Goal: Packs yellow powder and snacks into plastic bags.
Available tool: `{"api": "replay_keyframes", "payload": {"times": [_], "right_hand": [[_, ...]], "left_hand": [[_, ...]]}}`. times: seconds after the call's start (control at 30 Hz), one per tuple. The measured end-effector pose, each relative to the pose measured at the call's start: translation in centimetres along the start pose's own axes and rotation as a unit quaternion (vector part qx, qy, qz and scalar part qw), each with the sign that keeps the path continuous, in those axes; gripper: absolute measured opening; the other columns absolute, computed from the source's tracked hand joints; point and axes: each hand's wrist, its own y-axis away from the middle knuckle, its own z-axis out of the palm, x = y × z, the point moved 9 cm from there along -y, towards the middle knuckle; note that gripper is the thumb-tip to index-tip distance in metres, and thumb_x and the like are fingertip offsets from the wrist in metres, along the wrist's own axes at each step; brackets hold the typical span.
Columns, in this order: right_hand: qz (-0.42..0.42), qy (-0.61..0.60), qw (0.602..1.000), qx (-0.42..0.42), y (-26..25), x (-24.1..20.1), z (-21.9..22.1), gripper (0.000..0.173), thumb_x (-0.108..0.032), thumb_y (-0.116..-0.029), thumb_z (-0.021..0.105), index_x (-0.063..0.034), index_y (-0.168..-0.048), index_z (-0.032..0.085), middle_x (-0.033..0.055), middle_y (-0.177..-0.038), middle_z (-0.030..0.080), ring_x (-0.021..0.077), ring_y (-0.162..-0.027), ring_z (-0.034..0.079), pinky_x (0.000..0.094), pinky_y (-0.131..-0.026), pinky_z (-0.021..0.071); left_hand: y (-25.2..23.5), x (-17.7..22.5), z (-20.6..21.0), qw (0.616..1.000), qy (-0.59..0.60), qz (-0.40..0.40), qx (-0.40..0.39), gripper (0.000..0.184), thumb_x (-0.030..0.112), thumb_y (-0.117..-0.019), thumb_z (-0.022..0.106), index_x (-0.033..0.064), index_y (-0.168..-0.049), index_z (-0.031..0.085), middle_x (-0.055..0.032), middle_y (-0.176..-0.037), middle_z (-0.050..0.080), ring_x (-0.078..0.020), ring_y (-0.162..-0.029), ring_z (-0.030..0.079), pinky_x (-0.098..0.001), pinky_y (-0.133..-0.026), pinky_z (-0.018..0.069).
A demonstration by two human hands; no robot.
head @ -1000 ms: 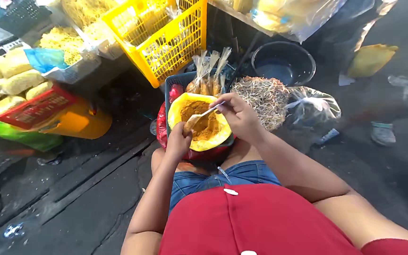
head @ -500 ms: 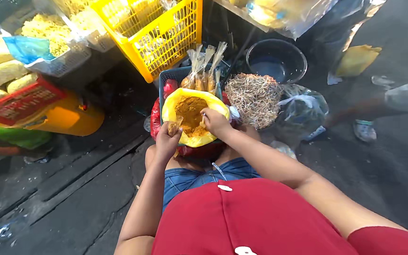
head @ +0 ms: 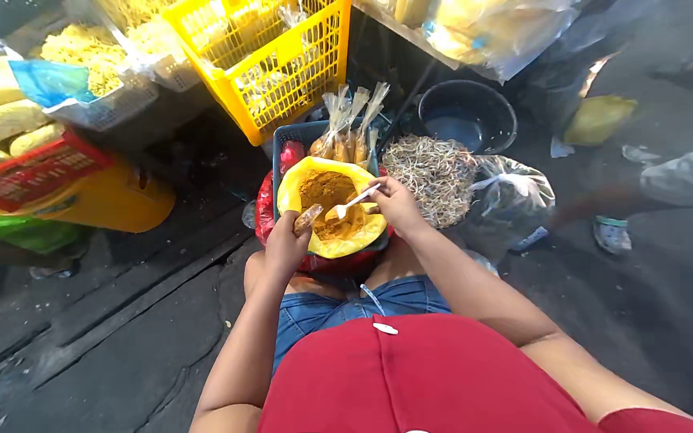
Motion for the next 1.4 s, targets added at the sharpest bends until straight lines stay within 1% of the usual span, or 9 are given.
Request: {"api": "replay_keyframes", "payload": {"times": [0.23, 0.57, 0.77, 0.87, 0.97, 1.0, 1.1, 1.27, 1.4], "right_hand": [[-0.041, -0.139, 0.989, 0.033, 1.0, -3.8, -4.0, 0.019, -0.005, -0.1068, 0.049, -0.0056, -0.125, 0.053, 0.0064, -0.109, 0.067, 0.0132, -0.084, 0.07, 0.0302, -0.072, 0.0604], [-0.095, -0.083, 0.991, -0.039, 2.4, -5.9, -1.2, 0.019, -0.002, -0.1064, 0.047, -0.0031, -0.124, 0.053, 0.0099, -0.114, 0.068, 0.0169, -0.094, 0.072, 0.0346, -0.081, 0.0613], [-0.28, 0.006, 0.96, -0.01, 5.6, -9.6, -1.7, 0.016, 0.0, -0.102, 0.052, -0.002, -0.117, 0.058, 0.0051, -0.114, 0.071, 0.0105, -0.093, 0.072, 0.0302, -0.082, 0.063], [-0.297, -0.01, 0.954, 0.039, 5.7, -9.6, -3.7, 0.017, -0.002, -0.103, 0.053, -0.0027, -0.12, 0.057, 0.0052, -0.115, 0.07, 0.0115, -0.094, 0.072, 0.0311, -0.083, 0.0631], [-0.257, 0.068, 0.963, 0.055, 5.1, -7.5, -4.1, 0.019, -0.006, -0.1029, 0.054, -0.0009, -0.121, 0.057, 0.008, -0.112, 0.069, 0.012, -0.089, 0.071, 0.0319, -0.079, 0.0625], [-0.239, 0.127, 0.962, 0.044, 4.9, -6.1, -3.5, 0.022, -0.007, -0.1027, 0.054, 0.0014, -0.123, 0.059, 0.0122, -0.112, 0.069, 0.0168, -0.091, 0.071, 0.0367, -0.081, 0.0614], [-0.244, 0.319, 0.916, -0.012, 5.4, -1.8, -0.1, 0.03, -0.009, -0.1032, 0.049, 0.0046, -0.124, 0.066, 0.0215, -0.115, 0.071, 0.0356, -0.11, 0.068, 0.0505, -0.099, 0.0535], [-0.351, 0.385, 0.852, 0.058, 7.4, 1.2, 2.6, 0.025, -0.005, -0.098, 0.055, -0.0036, -0.115, 0.074, 0.015, -0.107, 0.075, 0.0406, -0.105, 0.068, 0.0564, -0.091, 0.0541], [-0.316, 0.407, 0.856, 0.046, 7.3, 0.8, 2.7, 0.028, -0.009, -0.0987, 0.057, -0.0047, -0.122, 0.072, 0.0216, -0.127, 0.067, 0.0473, -0.122, 0.06, 0.063, -0.099, 0.0481]], "left_hand": [[-1.3, 1.4, 0.8, 0.997, -0.07, 0.012, -0.028, 0.029, 0.021, -0.0988, 0.063, -0.0005, -0.117, 0.064, -0.0188, -0.104, 0.068, -0.033, -0.097, 0.068, -0.0532, -0.09, 0.0542], [-1.3, 2.7, 1.0, 0.993, -0.102, 0.004, -0.052, 0.03, 0.021, -0.0986, 0.064, -0.0005, -0.119, 0.064, -0.0196, -0.11, 0.067, -0.034, -0.104, 0.067, -0.0524, -0.094, 0.0531], [-1.4, 2.3, 0.9, 0.999, -0.004, 0.01, -0.048, 0.026, 0.017, -0.0989, 0.064, -0.0014, -0.117, 0.064, -0.0187, -0.106, 0.067, -0.0294, -0.1, 0.066, -0.0488, -0.092, 0.0534], [-1.5, 2.1, 0.8, 0.991, 0.125, 0.004, -0.038, 0.023, 0.014, -0.0965, 0.068, 0.0012, -0.115, 0.063, -0.0115, -0.098, 0.067, -0.0167, -0.089, 0.065, -0.0375, -0.084, 0.0544], [-1.8, 1.8, 0.5, 0.927, 0.373, 0.005, -0.03, 0.031, 0.001, -0.0888, 0.07, 0.0018, -0.118, 0.06, -0.0033, -0.089, 0.068, -0.0072, -0.074, 0.064, -0.0255, -0.07, 0.0561], [-2.0, 1.7, 0.5, 0.895, 0.445, 0.016, -0.037, 0.036, 0.001, -0.0874, 0.068, 0.0027, -0.122, 0.057, -0.0023, -0.09, 0.067, -0.008, -0.076, 0.065, -0.0263, -0.072, 0.0568], [-2.5, 2.2, -0.4, 0.837, 0.543, 0.04, -0.049, 0.045, 0.031, -0.0915, 0.065, 0.0109, -0.13, 0.054, 0.0026, -0.096, 0.068, -0.0074, -0.083, 0.065, -0.0259, -0.077, 0.0564], [-3.7, 4.8, -3.1, 0.803, 0.59, 0.06, -0.06, 0.06, 0.061, -0.1034, 0.024, 0.0201, -0.128, 0.061, 0.0027, -0.104, 0.068, -0.0086, -0.09, 0.065, -0.0245, -0.076, 0.055], [-5.6, 7.7, -5.8, 0.773, 0.628, 0.089, -0.003, 0.031, 0.033, -0.1072, 0.038, 0.0157, -0.119, 0.062, -0.0012, -0.107, 0.069, -0.0111, -0.094, 0.067, -0.0266, -0.082, 0.0572]]}}
